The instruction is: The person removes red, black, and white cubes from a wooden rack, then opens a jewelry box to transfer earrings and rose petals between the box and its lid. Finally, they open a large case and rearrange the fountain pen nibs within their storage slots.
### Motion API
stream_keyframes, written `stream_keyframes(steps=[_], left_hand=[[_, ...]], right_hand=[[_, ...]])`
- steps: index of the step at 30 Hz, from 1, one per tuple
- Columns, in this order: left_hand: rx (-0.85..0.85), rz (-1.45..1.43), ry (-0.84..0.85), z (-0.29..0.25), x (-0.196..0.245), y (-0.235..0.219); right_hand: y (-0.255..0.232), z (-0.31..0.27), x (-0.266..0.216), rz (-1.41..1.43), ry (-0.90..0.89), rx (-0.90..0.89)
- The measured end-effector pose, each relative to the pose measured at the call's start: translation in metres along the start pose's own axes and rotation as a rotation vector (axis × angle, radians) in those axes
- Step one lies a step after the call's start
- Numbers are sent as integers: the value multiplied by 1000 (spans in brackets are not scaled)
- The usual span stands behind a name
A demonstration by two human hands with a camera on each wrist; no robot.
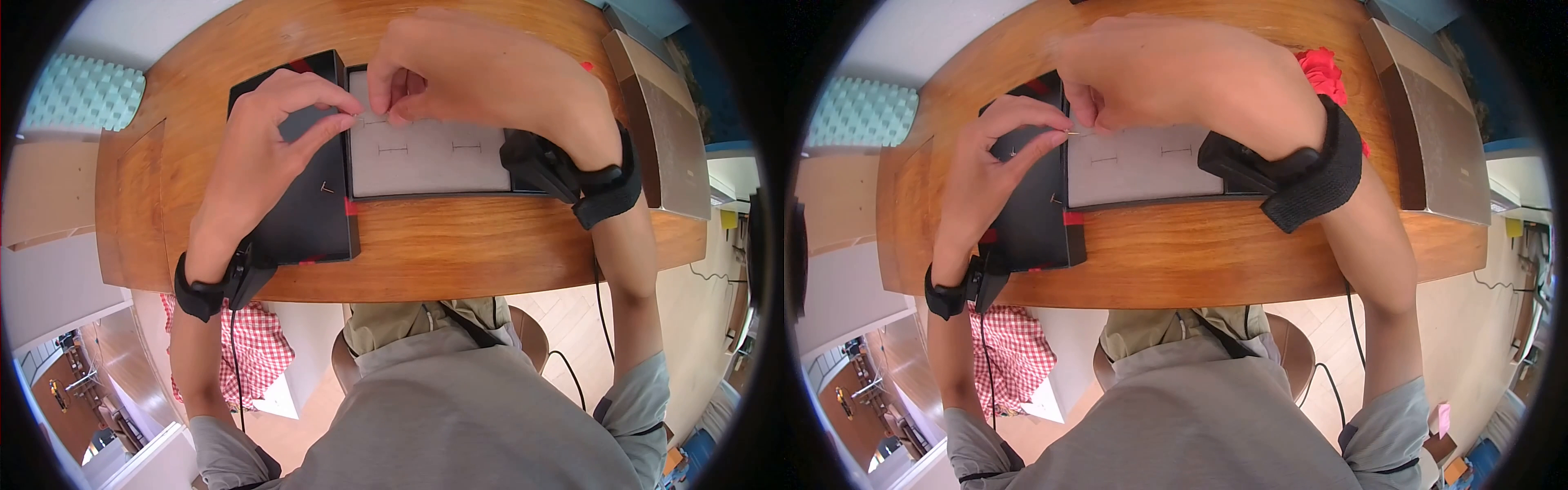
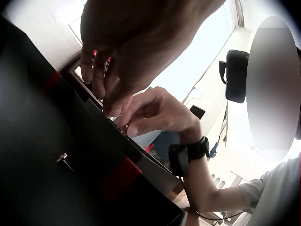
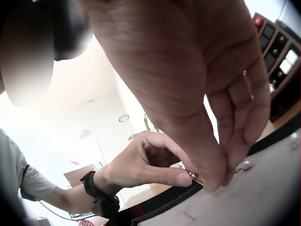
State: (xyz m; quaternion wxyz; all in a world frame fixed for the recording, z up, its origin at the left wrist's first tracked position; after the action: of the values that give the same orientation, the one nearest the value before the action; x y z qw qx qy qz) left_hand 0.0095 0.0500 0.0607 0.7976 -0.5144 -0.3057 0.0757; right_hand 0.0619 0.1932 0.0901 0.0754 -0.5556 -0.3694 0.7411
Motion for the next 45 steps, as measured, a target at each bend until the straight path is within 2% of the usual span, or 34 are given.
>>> stream_keyframes(steps=[2,4,5,7,11,13,14,16,19,23,26,28,32,34,37,39,43,45], left_hand=[[-7,3,-15,0,0,0],[-14,6,-30,0,-1,0],[-13,17,-14,0,0,0],[-12,28,1,1,1,0],[2,69,23,1,4,-1],[-5,68,9,2,4,-1],[-32,87,1,2,4,-1],[-60,104,-6,2,4,1],[-62,117,-3,3,4,2],[-19,97,92,5,8,5],[-24,114,114,6,11,6],[-30,117,112,7,12,6],[-37,136,131,7,12,7],[-40,141,143,8,12,8],[-29,160,171,9,14,8],[-106,216,120,9,10,12],[-99,207,124,7,8,11],[-81,180,93,6,4,7]], right_hand=[[2,2,3,2,-13,0],[7,7,16,20,107,-10],[7,5,14,21,108,-10],[4,0,-1,-85,7,16],[4,2,1,-13,52,-37],[4,-2,-5,-73,1,37],[11,0,7,-72,1,37],[14,2,9,-129,-322,240],[17,0,12,-162,-348,281],[16,-3,7,-163,-412,299],[16,3,11,-203,-364,288],[16,10,18,-188,-202,182],[9,4,6,-170,-279,228],[7,0,0,-88,-72,63],[6,-2,-2,-96,-76,75],[6,0,-3,-111,-38,63],[5,0,-3,-95,32,66],[11,3,12,-110,16,93]])
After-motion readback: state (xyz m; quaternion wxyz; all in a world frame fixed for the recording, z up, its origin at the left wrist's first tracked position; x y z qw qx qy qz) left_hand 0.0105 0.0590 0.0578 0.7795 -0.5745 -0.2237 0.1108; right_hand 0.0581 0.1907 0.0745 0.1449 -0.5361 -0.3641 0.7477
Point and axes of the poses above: each hand's wrist, its own z-axis towards the middle knuckle, its own y-axis out of the palm, x = y × z, the point moved 8 cm from there along z, towards the middle knuckle, and after that the axes turned 13 degrees about z, right-handed, at the moved point
